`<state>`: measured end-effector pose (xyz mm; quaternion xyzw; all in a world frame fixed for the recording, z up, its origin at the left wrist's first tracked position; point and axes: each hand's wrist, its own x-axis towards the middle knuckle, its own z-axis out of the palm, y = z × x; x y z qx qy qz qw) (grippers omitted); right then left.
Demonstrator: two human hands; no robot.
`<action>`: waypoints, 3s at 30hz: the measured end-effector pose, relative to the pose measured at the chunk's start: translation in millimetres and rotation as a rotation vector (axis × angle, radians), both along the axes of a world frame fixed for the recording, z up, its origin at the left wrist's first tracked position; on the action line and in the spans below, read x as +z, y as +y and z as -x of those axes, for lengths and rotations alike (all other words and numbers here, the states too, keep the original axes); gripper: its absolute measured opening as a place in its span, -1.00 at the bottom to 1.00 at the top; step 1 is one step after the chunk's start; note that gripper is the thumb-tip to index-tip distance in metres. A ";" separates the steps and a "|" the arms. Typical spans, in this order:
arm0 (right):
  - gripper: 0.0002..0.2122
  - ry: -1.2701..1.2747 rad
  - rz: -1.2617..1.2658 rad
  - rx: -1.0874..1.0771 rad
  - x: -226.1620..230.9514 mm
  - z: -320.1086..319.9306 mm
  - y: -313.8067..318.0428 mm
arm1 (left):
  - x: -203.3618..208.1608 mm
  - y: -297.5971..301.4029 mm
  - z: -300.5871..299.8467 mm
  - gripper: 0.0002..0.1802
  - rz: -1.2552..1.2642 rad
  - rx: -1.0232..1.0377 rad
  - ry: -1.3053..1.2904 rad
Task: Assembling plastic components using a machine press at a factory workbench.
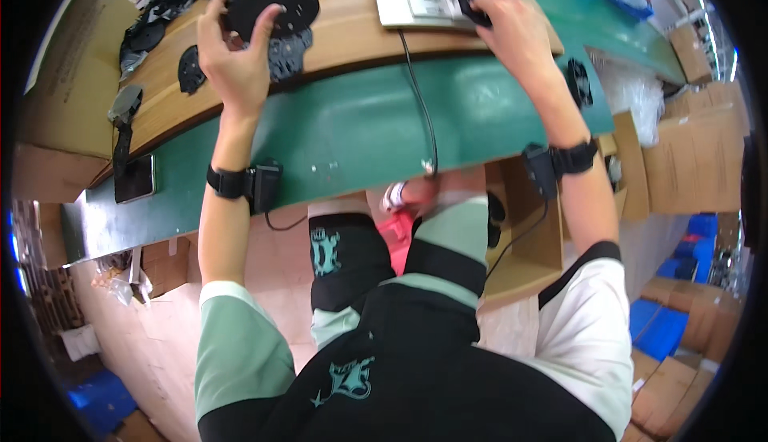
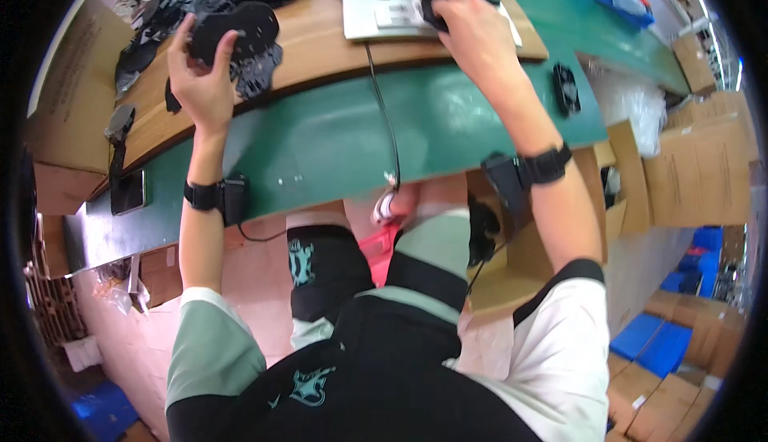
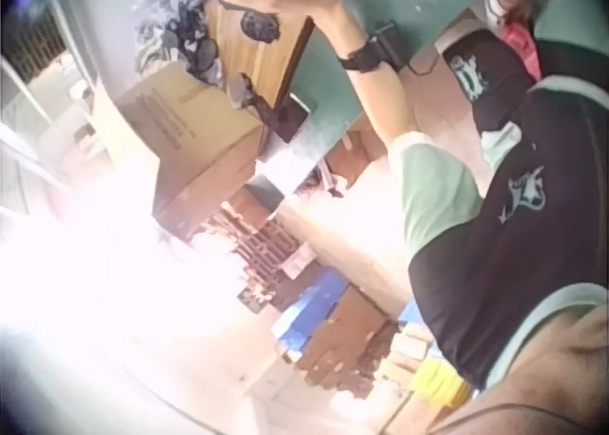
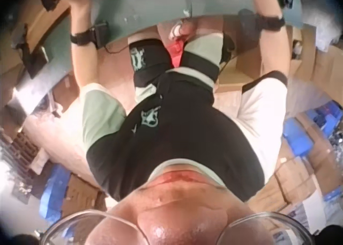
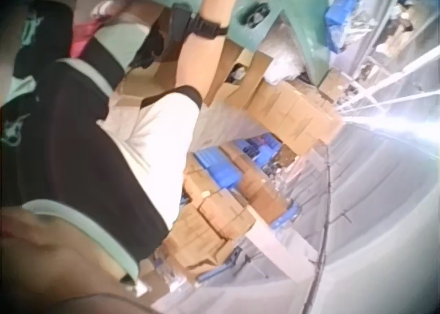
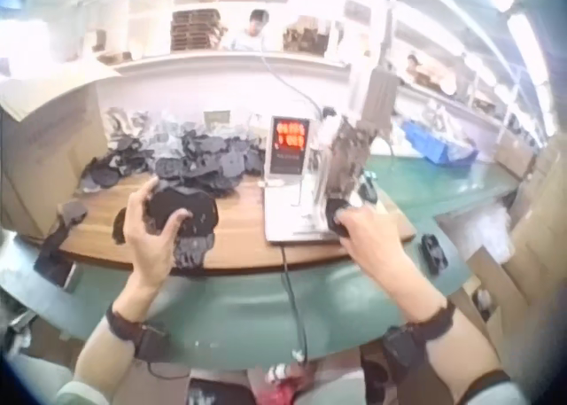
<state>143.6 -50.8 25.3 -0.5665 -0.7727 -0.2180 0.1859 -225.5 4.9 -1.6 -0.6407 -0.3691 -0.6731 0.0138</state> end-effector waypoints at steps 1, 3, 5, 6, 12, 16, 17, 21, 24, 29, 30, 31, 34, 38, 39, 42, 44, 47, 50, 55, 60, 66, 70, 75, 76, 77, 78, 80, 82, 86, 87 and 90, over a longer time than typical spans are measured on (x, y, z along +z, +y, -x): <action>-0.72 -0.002 -0.002 -0.016 -2.4 1.4 1.3 | 2.1 -3.8 -4.9 -0.29 -0.002 0.013 0.003; -0.70 0.054 0.132 -0.140 5.7 5.3 3.1 | -5.8 -3.0 -1.9 -0.26 0.004 -0.004 -0.007; -0.80 0.190 0.078 -0.030 12.0 -4.5 10.2 | -11.0 4.3 -0.5 -0.30 0.009 -0.079 -0.028; -0.82 0.217 0.034 0.006 9.5 -19.3 10.9 | -9.9 8.8 -10.1 -0.31 0.001 -0.115 -0.034; -0.93 0.218 -0.116 -0.069 -14.0 3.3 21.1 | -25.6 26.7 3.8 -0.38 -0.104 0.022 0.135; -0.90 0.235 -0.095 -0.087 -18.6 -0.1 17.5 | -36.2 21.2 -8.4 -0.33 -0.029 0.060 0.128; -0.90 0.263 -0.119 -0.067 -20.1 0.3 15.1 | -37.7 23.3 -5.3 -0.30 -0.015 0.096 0.146; -0.89 0.235 -0.154 -0.130 -15.2 8.2 14.8 | -41.2 41.6 19.6 -0.22 0.004 0.176 0.168; -0.88 0.248 -0.093 -0.141 -15.1 9.4 12.6 | -46.0 46.9 25.1 -0.15 0.034 0.179 0.115; -0.89 0.228 -0.096 -0.124 -17.0 10.9 11.8 | -42.6 44.5 27.8 -0.16 0.003 0.175 0.110; -0.89 0.211 -0.078 -0.132 -17.7 7.6 11.7 | -39.3 42.0 21.5 -0.24 0.018 0.243 0.186; -0.89 0.207 -0.074 -0.131 -20.2 4.3 11.5 | -40.3 38.2 13.6 -0.24 0.023 0.243 0.182; -0.89 0.232 -0.043 -0.122 -17.0 6.0 14.2 | -41.0 31.7 7.8 -0.31 0.063 -0.153 -0.034; -0.90 0.283 -0.089 -0.006 -15.3 -3.4 18.6 | -33.2 34.8 6.3 -0.39 -0.036 -0.057 0.147; -0.90 0.277 -0.116 0.005 -14.0 -3.8 19.7 | -28.5 29.7 3.0 -0.41 -0.085 0.035 0.239; -0.92 0.251 -0.125 0.067 -14.5 -8.4 16.2 | -25.7 14.0 -6.2 -0.47 0.092 -0.212 0.092; -0.88 0.359 -0.034 0.046 -13.0 9.0 10.2 | -31.4 13.1 7.9 -0.46 0.098 -0.153 0.127; -0.75 0.224 -0.009 -0.063 -10.3 0.1 -0.9 | -18.7 -5.1 -17.6 -0.50 0.098 -0.197 0.188; -0.76 0.222 -0.020 -0.022 -10.9 7.1 0.2 | -17.0 -18.2 -5.8 -0.57 0.303 -0.274 0.188; -0.75 0.218 0.011 -0.055 -2.3 12.4 -4.6 | -14.8 -23.4 -8.7 -0.58 0.298 -0.296 0.224; -0.73 0.253 0.029 -0.081 -3.5 8.2 -3.3 | -14.9 -19.1 -15.9 -0.58 0.295 -0.316 0.208; -0.73 0.270 0.029 -0.099 -1.7 11.2 -4.1 | -14.8 -19.1 -17.5 -0.61 0.320 -0.356 0.195; -0.72 0.272 0.055 -0.110 -0.9 14.3 -5.6 | -12.8 -22.3 -16.6 -0.61 0.292 -0.365 0.238; -0.71 0.285 0.029 -0.057 -2.0 11.2 -6.2 | -8.6 -25.5 -22.2 -0.59 0.238 -0.394 0.267; -0.70 0.305 0.016 -0.050 -2.0 11.4 -6.3 | -8.0 -26.6 -22.1 -0.59 0.243 -0.387 0.263; -0.70 0.303 0.021 -0.044 -2.1 12.0 -7.4 | -7.4 -27.9 -22.0 -0.58 0.266 -0.397 0.275; -0.70 0.301 0.027 -0.054 -1.8 12.5 -7.6 | -6.9 -26.9 -21.9 -0.57 0.284 -0.408 0.288; -0.70 0.299 0.031 -0.062 -1.5 13.0 -5.1 | -6.9 -27.8 -21.3 -0.56 0.304 -0.396 0.286; -0.70 0.296 0.032 -0.053 -1.7 12.3 -6.7 | -6.7 -29.8 -21.3 -0.55 0.328 -0.389 0.283; -0.70 0.301 0.004 -0.032 -3.5 10.9 -7.2 | -9.3 -28.0 -21.5 -0.54 0.297 -0.393 0.294; -0.70 0.297 0.010 -0.039 -4.4 11.6 -6.3 | -9.6 -26.8 -21.3 -0.54 0.296 -0.390 0.295; -0.70 0.294 0.026 -0.053 -5.1 12.2 -6.1 | -11.6 -26.2 -19.8 -0.55 0.272 -0.385 0.326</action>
